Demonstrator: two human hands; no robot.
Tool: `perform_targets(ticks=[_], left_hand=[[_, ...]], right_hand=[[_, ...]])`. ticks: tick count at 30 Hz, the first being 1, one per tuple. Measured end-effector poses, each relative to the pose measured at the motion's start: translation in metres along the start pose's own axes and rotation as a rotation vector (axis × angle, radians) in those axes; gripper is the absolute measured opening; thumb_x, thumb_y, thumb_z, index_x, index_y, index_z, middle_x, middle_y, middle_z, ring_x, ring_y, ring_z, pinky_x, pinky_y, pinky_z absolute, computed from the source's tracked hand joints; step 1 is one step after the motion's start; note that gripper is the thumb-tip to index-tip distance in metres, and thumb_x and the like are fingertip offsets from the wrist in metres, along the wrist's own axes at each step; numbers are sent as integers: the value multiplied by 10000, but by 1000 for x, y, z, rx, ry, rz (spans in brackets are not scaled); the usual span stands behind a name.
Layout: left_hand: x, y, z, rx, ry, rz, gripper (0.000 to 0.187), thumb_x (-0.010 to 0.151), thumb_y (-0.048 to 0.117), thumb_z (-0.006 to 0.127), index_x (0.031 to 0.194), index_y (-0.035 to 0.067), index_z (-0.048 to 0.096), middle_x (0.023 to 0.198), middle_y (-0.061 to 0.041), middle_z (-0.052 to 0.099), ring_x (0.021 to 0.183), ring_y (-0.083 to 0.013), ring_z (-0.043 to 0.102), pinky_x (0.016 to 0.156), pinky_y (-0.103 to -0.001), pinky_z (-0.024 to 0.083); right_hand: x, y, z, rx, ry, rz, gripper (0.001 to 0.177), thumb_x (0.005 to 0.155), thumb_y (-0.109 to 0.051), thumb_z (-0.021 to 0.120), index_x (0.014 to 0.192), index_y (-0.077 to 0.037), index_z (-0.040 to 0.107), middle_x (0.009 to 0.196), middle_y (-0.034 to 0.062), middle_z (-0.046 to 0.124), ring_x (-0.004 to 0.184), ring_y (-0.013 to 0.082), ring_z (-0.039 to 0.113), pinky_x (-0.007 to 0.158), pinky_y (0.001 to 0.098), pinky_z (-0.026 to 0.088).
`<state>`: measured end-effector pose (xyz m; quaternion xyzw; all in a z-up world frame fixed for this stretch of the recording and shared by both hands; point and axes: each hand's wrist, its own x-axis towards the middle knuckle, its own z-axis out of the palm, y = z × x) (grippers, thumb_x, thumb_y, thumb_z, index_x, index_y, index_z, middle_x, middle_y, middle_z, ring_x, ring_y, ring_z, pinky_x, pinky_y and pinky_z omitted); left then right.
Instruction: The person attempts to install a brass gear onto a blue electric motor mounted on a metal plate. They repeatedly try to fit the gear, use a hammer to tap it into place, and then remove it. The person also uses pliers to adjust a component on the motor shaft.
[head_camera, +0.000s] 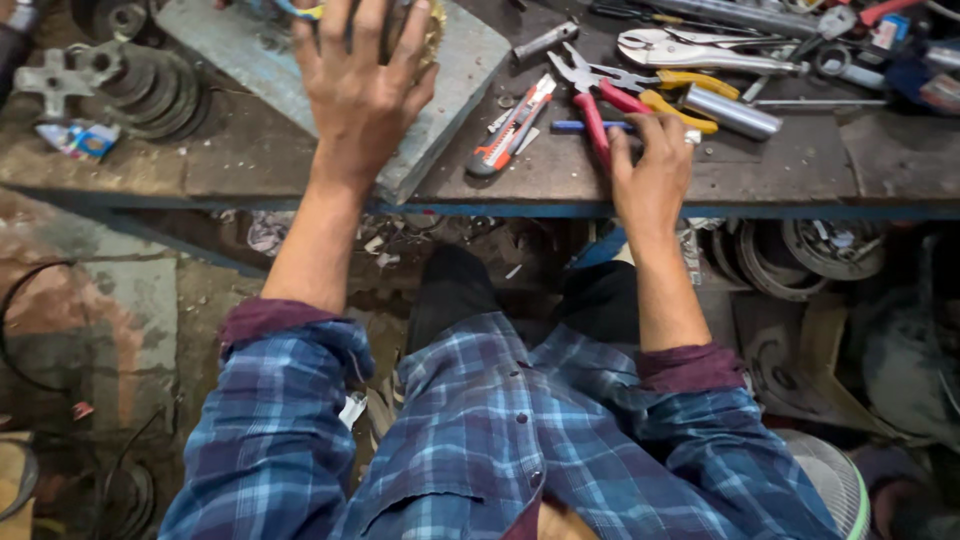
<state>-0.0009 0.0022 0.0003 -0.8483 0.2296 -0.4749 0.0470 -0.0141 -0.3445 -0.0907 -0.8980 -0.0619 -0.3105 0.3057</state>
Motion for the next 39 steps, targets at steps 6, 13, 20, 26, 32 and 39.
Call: perform_targets(ticks=[6, 13, 20, 26, 32, 39], left_hand=[[9, 3, -7, -121, 2, -16, 653, 816, 189, 829, 1425, 133, 599, 1493, -121, 492, 1392, -371, 408, 1130, -618, 325], [17, 1, -15, -160, 17, 3, 640, 802, 166, 841, 1400, 122, 618, 1495, -127, 505, 1384, -373, 421, 1155, -644, 299], [13, 2, -10, -136, 5, -16, 657, 814, 181, 839, 1435, 148, 627, 1501, -120, 509, 1398, -371, 425, 1148, -649, 298], [11, -1, 2, -47, 70, 20, 615, 866, 244, 821, 1438, 169, 608, 1523, -96, 478, 1463, -346, 389, 1215, -633, 291], [4, -4, 12, -28, 74, 4, 581, 900, 268, 809, 1439, 191, 608, 1555, -73, 481, 1467, -313, 391, 1219, -613, 288], [3, -4, 7, -38, 54, -11, 573, 920, 280, 805, 1445, 205, 590, 1571, -72, 459, 1484, -301, 378, 1243, -611, 256]], right_hand=[[36, 73, -14, -316, 89, -66, 254, 933, -96, 755, 1185, -72, 743, 1188, 164, 636, 1073, 365, 597, 903, 479, 434], [45, 102, -39, -390, -61, -57, 302, 944, -112, 777, 1246, -99, 772, 1161, 159, 651, 1081, 377, 583, 989, 499, 382], [18, 20, -42, 49, -31, -102, 248, 1002, -155, 769, 1203, -23, 707, 1235, 178, 645, 1165, 365, 611, 1007, 453, 480], [15, -82, -12, 307, -119, -257, 272, 946, -136, 780, 1186, -30, 708, 1220, 150, 663, 1133, 339, 659, 968, 422, 520], [45, -127, 41, 629, -150, -194, 265, 984, -109, 758, 1220, -33, 665, 1167, 127, 647, 1009, 274, 687, 896, 375, 563], [126, -38, 96, -189, -198, -295, 340, 824, -40, 704, 1142, -139, 770, 1167, 155, 633, 1043, 403, 626, 840, 513, 470]])
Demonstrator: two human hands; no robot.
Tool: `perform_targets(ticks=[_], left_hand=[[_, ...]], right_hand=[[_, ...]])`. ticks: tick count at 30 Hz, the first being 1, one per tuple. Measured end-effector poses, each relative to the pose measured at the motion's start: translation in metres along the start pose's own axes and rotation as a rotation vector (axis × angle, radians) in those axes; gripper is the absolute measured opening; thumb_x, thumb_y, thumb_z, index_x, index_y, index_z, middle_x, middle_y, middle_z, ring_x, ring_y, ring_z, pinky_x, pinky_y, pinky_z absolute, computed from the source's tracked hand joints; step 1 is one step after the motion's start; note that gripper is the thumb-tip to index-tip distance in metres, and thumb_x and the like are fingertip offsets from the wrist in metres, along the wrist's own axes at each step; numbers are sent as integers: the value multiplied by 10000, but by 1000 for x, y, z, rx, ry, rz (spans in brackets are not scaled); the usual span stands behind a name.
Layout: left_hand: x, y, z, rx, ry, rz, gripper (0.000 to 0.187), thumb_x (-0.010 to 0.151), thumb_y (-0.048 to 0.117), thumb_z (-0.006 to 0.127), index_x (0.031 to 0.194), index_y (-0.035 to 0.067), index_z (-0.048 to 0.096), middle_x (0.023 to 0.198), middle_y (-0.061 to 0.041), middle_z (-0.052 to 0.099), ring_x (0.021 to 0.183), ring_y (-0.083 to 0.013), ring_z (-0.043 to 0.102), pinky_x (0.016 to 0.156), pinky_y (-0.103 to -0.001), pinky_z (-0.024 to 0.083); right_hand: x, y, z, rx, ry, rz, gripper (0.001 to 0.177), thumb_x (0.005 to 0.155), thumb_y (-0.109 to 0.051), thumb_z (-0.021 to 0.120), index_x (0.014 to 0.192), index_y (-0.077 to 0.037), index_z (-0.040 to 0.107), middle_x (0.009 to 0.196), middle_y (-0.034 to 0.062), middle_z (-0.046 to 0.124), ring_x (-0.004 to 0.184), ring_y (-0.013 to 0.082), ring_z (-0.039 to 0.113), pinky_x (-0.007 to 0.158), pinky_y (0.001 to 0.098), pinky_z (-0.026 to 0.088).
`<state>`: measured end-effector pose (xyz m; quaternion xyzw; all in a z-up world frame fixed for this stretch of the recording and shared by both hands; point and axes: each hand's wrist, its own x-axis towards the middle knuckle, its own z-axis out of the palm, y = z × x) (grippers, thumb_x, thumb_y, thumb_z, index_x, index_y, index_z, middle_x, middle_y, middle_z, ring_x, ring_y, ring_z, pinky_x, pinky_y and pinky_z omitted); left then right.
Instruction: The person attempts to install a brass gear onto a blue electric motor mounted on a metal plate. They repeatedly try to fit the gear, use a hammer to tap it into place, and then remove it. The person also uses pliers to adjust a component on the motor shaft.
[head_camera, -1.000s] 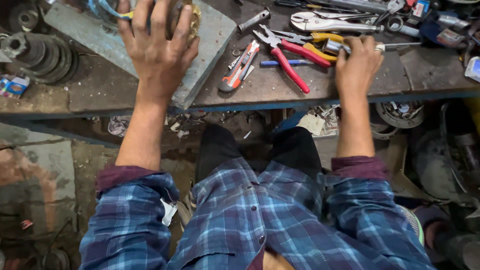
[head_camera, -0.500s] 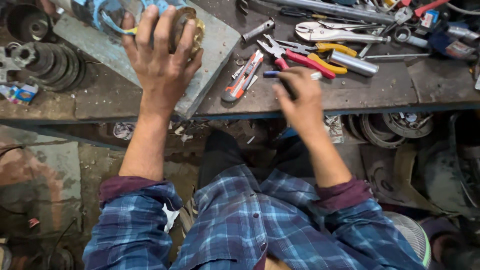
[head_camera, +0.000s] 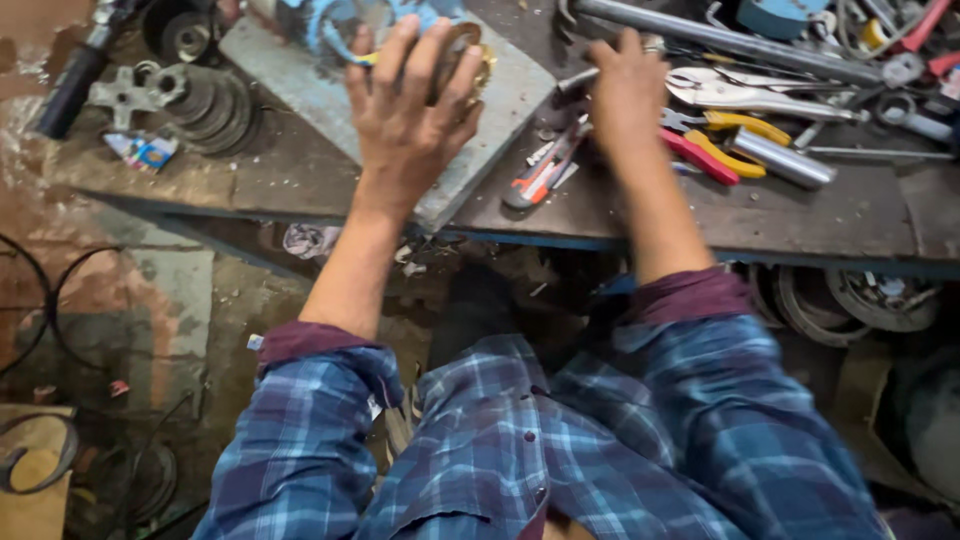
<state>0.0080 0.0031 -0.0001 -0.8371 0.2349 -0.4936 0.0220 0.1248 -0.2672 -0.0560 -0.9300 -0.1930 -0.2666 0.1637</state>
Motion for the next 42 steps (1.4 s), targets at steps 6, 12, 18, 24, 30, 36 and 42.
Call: perform_targets(ticks=[6, 12, 18, 24, 30, 36, 42], left_hand=[[-3, 1, 0, -7, 4, -7, 650, 867, 264, 805, 1467, 208, 562, 1592, -51, 440, 1497, -288, 373, 1255, -605, 264], [1, 2, -5, -18, 10, -2, 698, 822, 256, 818, 1465, 196, 554, 1551, -60, 441, 1486, -296, 374, 1228, -610, 274], [2, 1, -6, -22, 18, 1, 670, 862, 269, 846, 1462, 202, 555, 1538, -53, 424, 1491, -286, 372, 1238, -603, 279], [-2, 3, -4, 11, 6, -11, 669, 843, 280, 814, 1462, 196, 575, 1532, -53, 433, 1478, -284, 375, 1195, -589, 287], [1, 3, -7, 1, 32, -4, 643, 859, 281, 820, 1449, 190, 582, 1564, -52, 442, 1464, -282, 385, 1186, -591, 309], [-2, 4, -4, 14, 28, -24, 606, 895, 271, 808, 1452, 208, 580, 1520, -38, 441, 1461, -264, 388, 1162, -572, 321], [-2, 3, -2, 5, 23, -29, 629, 880, 269, 807, 1462, 204, 576, 1573, -43, 437, 1461, -264, 393, 1156, -575, 308]], right_hand=[[15, 68, 26, -115, -246, -209, 214, 926, -178, 726, 1127, -125, 778, 1168, 213, 642, 1018, 456, 610, 854, 542, 501], [27, 76, 14, -21, -319, -239, 290, 930, -254, 779, 1102, -32, 707, 1119, 241, 640, 1032, 473, 600, 876, 565, 488], [-20, 15, -46, 337, 23, -129, 247, 1038, -91, 735, 1220, 28, 619, 1130, 188, 668, 1022, 363, 668, 885, 453, 530], [-80, -96, -86, 571, 239, -95, 264, 1004, -39, 769, 1251, -22, 676, 1059, 141, 652, 910, 255, 659, 754, 342, 515], [-71, -126, -83, 573, 318, -140, 282, 1022, -18, 736, 1293, -31, 658, 1095, 151, 617, 973, 289, 641, 831, 377, 524], [-72, -119, -75, 566, 321, -129, 235, 1049, -34, 735, 1274, -29, 666, 1091, 150, 623, 970, 298, 641, 830, 384, 528], [-65, -116, -74, 590, 305, -100, 214, 1049, -26, 723, 1256, -26, 670, 1086, 150, 629, 908, 277, 653, 767, 374, 524]])
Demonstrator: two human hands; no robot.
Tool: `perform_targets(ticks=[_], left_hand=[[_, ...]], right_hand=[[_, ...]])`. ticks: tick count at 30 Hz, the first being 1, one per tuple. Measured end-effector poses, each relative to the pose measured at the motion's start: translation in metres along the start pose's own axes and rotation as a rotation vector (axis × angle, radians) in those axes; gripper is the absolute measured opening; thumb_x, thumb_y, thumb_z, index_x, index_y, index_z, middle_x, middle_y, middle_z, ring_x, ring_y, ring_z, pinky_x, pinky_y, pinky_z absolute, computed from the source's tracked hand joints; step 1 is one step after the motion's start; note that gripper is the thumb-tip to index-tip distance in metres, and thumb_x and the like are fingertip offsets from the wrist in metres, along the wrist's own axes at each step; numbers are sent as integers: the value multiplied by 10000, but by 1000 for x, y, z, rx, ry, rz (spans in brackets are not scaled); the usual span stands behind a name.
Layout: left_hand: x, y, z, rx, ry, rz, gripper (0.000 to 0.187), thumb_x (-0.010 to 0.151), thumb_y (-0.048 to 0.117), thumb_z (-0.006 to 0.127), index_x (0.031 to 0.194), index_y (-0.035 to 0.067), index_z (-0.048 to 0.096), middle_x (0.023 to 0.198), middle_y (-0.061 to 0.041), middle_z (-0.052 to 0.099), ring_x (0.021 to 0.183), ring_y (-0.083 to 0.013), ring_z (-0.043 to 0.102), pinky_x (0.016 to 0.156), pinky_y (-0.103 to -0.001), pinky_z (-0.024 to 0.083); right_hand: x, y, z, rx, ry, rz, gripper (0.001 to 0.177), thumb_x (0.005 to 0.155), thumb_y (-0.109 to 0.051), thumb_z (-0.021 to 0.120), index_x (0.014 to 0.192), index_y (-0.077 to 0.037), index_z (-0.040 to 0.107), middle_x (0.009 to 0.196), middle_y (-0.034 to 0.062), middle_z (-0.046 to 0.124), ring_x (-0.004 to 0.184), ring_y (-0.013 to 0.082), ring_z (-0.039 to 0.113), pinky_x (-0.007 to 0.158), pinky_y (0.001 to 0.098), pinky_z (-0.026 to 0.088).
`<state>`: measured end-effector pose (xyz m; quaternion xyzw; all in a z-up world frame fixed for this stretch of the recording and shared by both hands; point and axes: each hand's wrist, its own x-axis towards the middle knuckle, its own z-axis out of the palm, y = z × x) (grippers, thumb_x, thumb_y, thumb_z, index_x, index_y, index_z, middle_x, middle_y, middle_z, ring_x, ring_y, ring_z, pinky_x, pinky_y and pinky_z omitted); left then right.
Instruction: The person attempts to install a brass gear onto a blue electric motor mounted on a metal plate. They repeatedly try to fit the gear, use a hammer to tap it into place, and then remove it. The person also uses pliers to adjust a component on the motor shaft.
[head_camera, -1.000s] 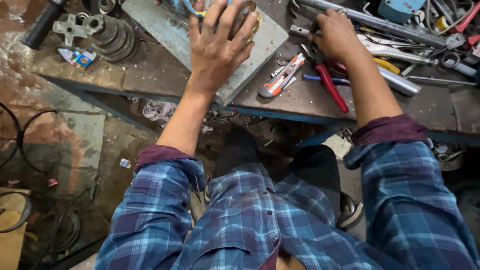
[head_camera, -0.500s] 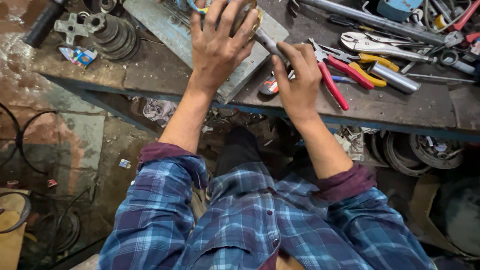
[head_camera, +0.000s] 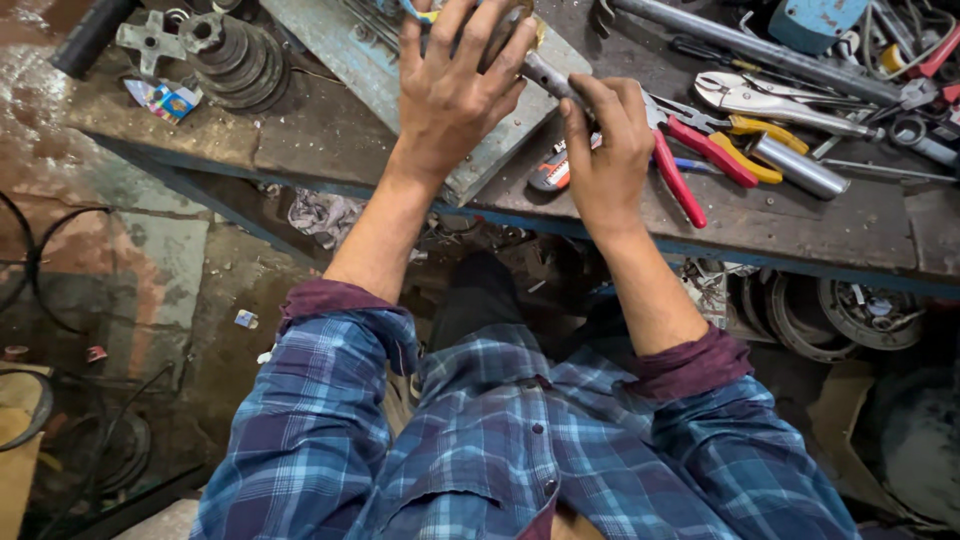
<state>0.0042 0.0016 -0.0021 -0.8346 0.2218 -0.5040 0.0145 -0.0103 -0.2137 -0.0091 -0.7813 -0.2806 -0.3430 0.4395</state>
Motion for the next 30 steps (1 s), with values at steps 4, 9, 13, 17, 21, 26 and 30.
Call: perform_targets(ticks=[4, 9, 13, 17, 21, 26, 30], left_hand=[[1, 0, -2, 8, 13, 26, 646, 871, 268, 805, 1468, 196, 567, 1559, -57, 432, 1463, -282, 385, 1168, -579, 306], [3, 0, -4, 13, 22, 47, 664, 850, 232, 787, 1474, 189, 563, 1523, -66, 434, 1465, -298, 383, 1186, -582, 304], [3, 0, -6, 23, 22, 51, 640, 871, 217, 791, 1470, 191, 566, 1521, -66, 438, 1464, -304, 388, 1186, -580, 301], [5, 0, -8, 9, 21, 59, 609, 886, 245, 807, 1448, 169, 584, 1554, -77, 440, 1462, -315, 390, 1174, -597, 300], [3, 0, -6, 4, 29, 51, 589, 901, 260, 802, 1443, 160, 596, 1578, -71, 442, 1469, -300, 393, 1158, -590, 309], [2, -1, -2, 13, 37, 47, 589, 902, 256, 795, 1446, 168, 588, 1533, -66, 446, 1459, -302, 395, 1157, -586, 320], [1, 4, -1, 32, 24, 27, 593, 903, 231, 790, 1451, 166, 573, 1565, -76, 443, 1451, -311, 399, 1131, -595, 321]], right_hand=[[1, 0, -1, -6, 2, -25, 211, 1058, -25, 720, 1261, -23, 664, 1113, 146, 642, 952, 281, 669, 799, 372, 542], [0, 1, 2, -17, 17, -46, 220, 1052, -23, 708, 1267, -15, 660, 1125, 149, 644, 969, 286, 676, 816, 369, 554], [-3, 2, 5, 2, 32, -35, 213, 1057, -19, 705, 1265, -17, 661, 1114, 142, 646, 948, 277, 673, 806, 367, 551], [-4, 1, 5, -9, 37, -23, 225, 1039, -12, 712, 1260, -9, 667, 1098, 149, 647, 915, 278, 662, 777, 365, 536], [-6, -1, 5, 6, 40, -33, 229, 1045, -6, 710, 1269, -10, 664, 1103, 146, 646, 940, 276, 669, 799, 365, 545], [-5, -2, 7, -17, 44, -43, 228, 1042, 2, 707, 1266, -9, 665, 1098, 147, 645, 948, 279, 668, 799, 370, 543], [-4, -2, 7, -32, 46, -55, 221, 1045, 3, 705, 1261, -10, 665, 1100, 145, 649, 956, 282, 669, 809, 376, 543]])
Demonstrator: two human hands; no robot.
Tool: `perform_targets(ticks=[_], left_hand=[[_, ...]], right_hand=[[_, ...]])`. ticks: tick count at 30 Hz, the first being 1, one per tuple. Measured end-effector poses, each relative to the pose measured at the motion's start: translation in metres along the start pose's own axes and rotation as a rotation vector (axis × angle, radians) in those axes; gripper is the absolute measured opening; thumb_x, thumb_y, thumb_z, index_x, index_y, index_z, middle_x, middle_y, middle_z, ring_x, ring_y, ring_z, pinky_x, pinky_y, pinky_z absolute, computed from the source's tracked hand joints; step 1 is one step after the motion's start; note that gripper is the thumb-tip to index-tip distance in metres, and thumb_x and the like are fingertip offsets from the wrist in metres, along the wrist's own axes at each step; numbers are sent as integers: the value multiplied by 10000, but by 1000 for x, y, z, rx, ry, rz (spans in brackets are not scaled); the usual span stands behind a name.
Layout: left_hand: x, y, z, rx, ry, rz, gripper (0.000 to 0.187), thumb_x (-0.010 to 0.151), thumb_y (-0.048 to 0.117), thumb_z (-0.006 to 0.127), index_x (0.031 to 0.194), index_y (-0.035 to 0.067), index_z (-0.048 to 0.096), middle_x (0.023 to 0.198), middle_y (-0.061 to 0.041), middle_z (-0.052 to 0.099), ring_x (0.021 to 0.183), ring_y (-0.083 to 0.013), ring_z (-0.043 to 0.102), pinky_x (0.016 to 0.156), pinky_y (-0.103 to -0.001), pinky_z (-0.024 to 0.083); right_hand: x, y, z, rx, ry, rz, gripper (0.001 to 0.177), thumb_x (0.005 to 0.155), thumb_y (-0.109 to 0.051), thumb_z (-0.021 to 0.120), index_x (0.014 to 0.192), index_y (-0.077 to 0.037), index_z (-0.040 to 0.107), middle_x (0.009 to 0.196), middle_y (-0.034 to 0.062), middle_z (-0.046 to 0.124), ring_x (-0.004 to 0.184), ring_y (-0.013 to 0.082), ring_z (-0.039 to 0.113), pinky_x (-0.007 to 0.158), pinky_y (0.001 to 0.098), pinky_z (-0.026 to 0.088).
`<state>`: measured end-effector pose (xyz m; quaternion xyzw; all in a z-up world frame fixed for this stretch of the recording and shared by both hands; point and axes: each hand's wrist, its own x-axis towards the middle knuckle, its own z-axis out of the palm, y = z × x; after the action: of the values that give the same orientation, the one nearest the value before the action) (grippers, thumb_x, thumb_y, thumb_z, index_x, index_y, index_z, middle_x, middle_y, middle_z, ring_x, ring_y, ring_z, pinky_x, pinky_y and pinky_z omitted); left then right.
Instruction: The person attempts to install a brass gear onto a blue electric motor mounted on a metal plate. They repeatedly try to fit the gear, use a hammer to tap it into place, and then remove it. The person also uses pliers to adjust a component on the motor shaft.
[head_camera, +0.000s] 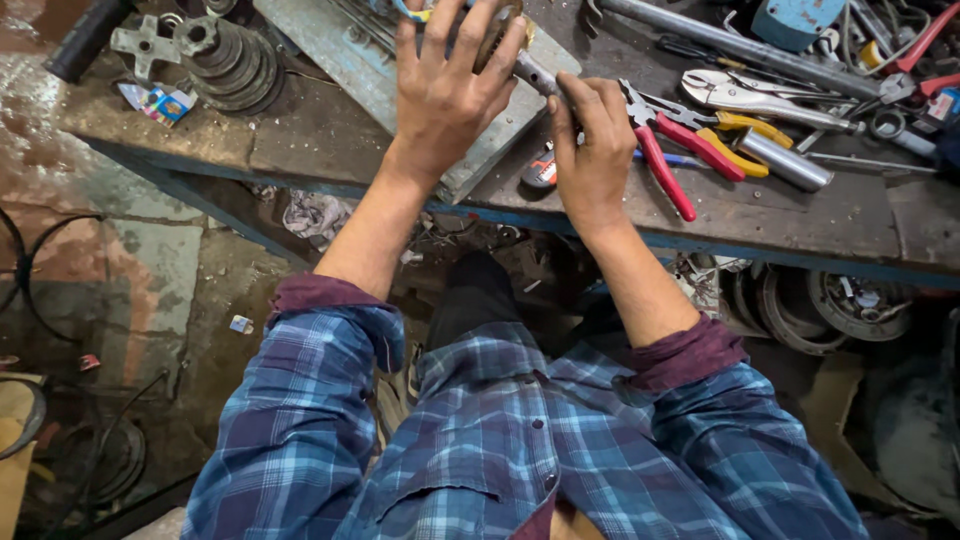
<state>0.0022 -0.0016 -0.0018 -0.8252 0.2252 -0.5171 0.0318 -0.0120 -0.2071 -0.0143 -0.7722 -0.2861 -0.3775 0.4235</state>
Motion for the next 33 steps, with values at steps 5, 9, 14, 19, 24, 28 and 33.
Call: perform_targets(ticks=[5, 9, 14, 19, 24, 28, 33], left_hand=[[4, 7, -5, 7, -33, -50, 615, 928, 226, 792, 1487, 163, 545, 1566, -85, 424, 1461, -318, 386, 1133, -598, 334], [-2, 28, -31, -81, 92, -88, 622, 963, 319, 793, 1494, 128, 531, 1528, -147, 422, 1436, -350, 379, 1156, -612, 358], [-12, 107, -35, -1021, 16, -924, 350, 1032, 411, 657, 1103, 69, 643, 939, -47, 628, 763, -120, 631, 669, -267, 515], [5, 108, 12, -1807, 64, -1418, 354, 1024, 413, 559, 878, 98, 625, 604, 75, 480, 468, -36, 406, 393, -217, 301], [12, 105, 41, -1798, 64, -1403, 369, 1051, 370, 609, 786, 115, 583, 681, 88, 480, 590, -32, 406, 492, -246, 299], [8, 98, 58, -1754, 81, -1298, 416, 1050, 379, 599, 731, 112, 590, 689, 71, 506, 630, -44, 439, 542, -276, 347], [4, 95, 58, -1701, 16, -1260, 532, 1055, 422, 565, 627, 106, 542, 576, 46, 490, 511, -63, 419, 470, -278, 324]], right_hand=[[1, -1, 1, -14, 2, -6, 215, 1051, -6, 703, 1262, -10, 662, 1097, 141, 649, 968, 279, 675, 811, 376, 550], [0, -1, 1, -14, 1, 7, 215, 1053, -22, 710, 1263, -10, 661, 1097, 147, 649, 963, 285, 676, 807, 378, 551], [0, 3, 2, -6, 8, -2, 225, 1036, -26, 716, 1255, -11, 665, 1086, 158, 642, 959, 314, 670, 814, 394, 548], [0, 2, 0, 1, 0, -7, 230, 1033, -2, 691, 1261, -10, 656, 1107, 162, 642, 983, 328, 674, 833, 400, 551], [-1, 3, 0, -45, -12, -10, 255, 1001, 16, 698, 1251, -7, 650, 1090, 160, 642, 976, 344, 666, 827, 414, 544], [-2, -1, 2, -33, -14, -1, 267, 1004, 25, 694, 1265, -11, 646, 1095, 166, 631, 973, 339, 664, 814, 408, 545], [3, -7, -1, -46, -17, -21, 303, 998, 23, 702, 1291, -11, 632, 1097, 166, 616, 974, 338, 653, 808, 407, 543]])
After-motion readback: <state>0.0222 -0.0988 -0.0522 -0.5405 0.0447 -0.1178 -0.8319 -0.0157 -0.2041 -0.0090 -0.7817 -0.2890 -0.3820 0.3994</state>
